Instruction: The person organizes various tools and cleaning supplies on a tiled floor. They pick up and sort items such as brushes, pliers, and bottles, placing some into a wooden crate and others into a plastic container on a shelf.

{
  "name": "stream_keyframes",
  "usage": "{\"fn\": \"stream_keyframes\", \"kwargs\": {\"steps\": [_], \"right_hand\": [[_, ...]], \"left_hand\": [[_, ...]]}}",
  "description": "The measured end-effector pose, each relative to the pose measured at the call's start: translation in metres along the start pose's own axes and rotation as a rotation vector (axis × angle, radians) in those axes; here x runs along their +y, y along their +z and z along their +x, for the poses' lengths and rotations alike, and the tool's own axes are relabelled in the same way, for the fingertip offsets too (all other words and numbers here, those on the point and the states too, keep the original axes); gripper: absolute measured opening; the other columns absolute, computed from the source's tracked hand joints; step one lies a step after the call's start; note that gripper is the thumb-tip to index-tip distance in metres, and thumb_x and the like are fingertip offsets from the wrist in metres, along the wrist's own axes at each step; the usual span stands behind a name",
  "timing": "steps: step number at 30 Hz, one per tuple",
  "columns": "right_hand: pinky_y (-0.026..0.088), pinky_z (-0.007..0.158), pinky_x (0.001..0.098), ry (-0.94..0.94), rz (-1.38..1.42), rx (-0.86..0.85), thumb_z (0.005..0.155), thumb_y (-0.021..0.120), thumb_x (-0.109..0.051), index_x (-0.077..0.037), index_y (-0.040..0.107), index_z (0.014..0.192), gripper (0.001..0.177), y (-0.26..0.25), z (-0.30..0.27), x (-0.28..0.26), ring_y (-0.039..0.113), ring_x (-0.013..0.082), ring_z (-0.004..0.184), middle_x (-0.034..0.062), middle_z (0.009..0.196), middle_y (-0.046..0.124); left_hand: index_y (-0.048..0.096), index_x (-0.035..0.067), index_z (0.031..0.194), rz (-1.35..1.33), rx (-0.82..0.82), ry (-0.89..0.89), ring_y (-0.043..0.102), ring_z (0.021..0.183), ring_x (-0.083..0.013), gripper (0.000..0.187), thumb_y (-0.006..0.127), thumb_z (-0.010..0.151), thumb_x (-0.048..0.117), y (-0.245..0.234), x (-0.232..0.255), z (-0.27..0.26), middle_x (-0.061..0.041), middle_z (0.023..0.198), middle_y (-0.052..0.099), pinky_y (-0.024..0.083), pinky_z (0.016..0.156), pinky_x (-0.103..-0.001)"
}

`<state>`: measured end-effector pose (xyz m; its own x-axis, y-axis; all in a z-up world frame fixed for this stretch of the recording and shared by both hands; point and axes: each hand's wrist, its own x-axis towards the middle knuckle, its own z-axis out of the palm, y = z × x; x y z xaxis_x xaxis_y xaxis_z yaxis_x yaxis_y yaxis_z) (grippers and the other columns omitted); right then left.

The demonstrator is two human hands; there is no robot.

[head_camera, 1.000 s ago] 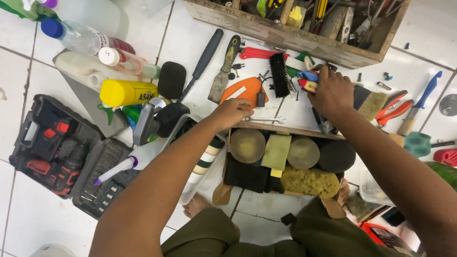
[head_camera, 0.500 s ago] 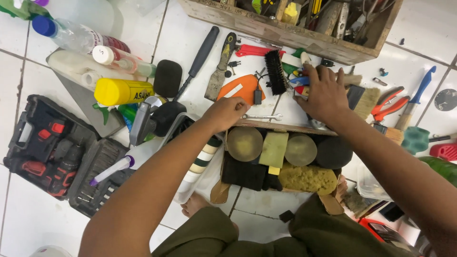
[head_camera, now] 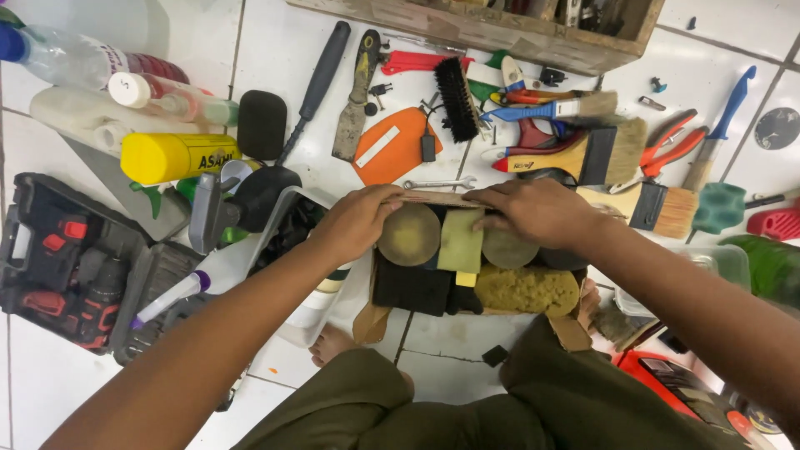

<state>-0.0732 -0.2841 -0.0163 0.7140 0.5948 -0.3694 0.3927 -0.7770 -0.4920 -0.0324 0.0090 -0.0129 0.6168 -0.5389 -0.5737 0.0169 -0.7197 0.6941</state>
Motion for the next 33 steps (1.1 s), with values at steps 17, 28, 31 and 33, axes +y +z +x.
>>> {"fn": "stream_keyframes", "kwargs": {"steps": [17, 28, 31, 33], "right_hand": [[0.061, 0.071, 0.0414, 0.104, -0.168, 0.124, 0.101, 0.046, -0.048, -0.023, 0.062, 0.123, 0.037, 0.007, -0.025, 0.04, 0.074, 0.0267, 0.087, 0.0063, 0.097, 0.076], [0.056, 0.089, 0.0502, 0.044, 0.011, -0.071, 0.097, 0.038, -0.065, -0.028, 0.057, 0.128, 0.051, 0.006, -0.003, 0.041, 0.068, 0.0279, 0.109, 0.0019, 0.114, 0.072], [0.051, 0.096, 0.0507, 0.138, 0.104, -0.178, 0.097, 0.021, -0.071, -0.03, 0.052, 0.135, 0.064, -0.007, -0.005, 0.041, 0.063, 0.0282, 0.117, 0.0023, 0.122, 0.068], [0.052, 0.096, 0.0504, 0.111, 0.036, -0.096, 0.1, 0.025, -0.065, -0.024, 0.044, 0.142, 0.062, -0.012, -0.004, 0.039, 0.059, 0.0311, 0.122, 0.0092, 0.127, 0.063]], "left_hand": [[0.061, 0.006, 0.12, 0.185, -0.045, 0.002, 0.066, 0.096, -0.0332, 0.039, 0.049, 0.101, 0.039, -0.013, 0.06, 0.031, -0.024, 0.121, 0.066, 0.051, 0.092, -0.048], [0.056, 0.015, 0.134, 0.405, -0.216, -0.322, 0.056, 0.128, -0.0355, 0.077, 0.011, 0.098, 0.066, -0.008, 0.093, 0.001, -0.017, 0.13, 0.064, 0.041, 0.109, -0.051], [0.052, 0.016, 0.141, 0.52, -0.31, -0.418, 0.053, 0.131, -0.0335, 0.097, 0.002, 0.089, 0.079, -0.003, 0.103, 0.022, -0.016, 0.137, 0.06, 0.041, 0.109, -0.048], [0.057, 0.012, 0.137, 0.617, -0.34, -0.453, 0.056, 0.128, -0.035, 0.092, 0.006, 0.094, 0.074, -0.001, 0.112, 0.032, -0.018, 0.132, 0.063, 0.043, 0.106, -0.049]]}}
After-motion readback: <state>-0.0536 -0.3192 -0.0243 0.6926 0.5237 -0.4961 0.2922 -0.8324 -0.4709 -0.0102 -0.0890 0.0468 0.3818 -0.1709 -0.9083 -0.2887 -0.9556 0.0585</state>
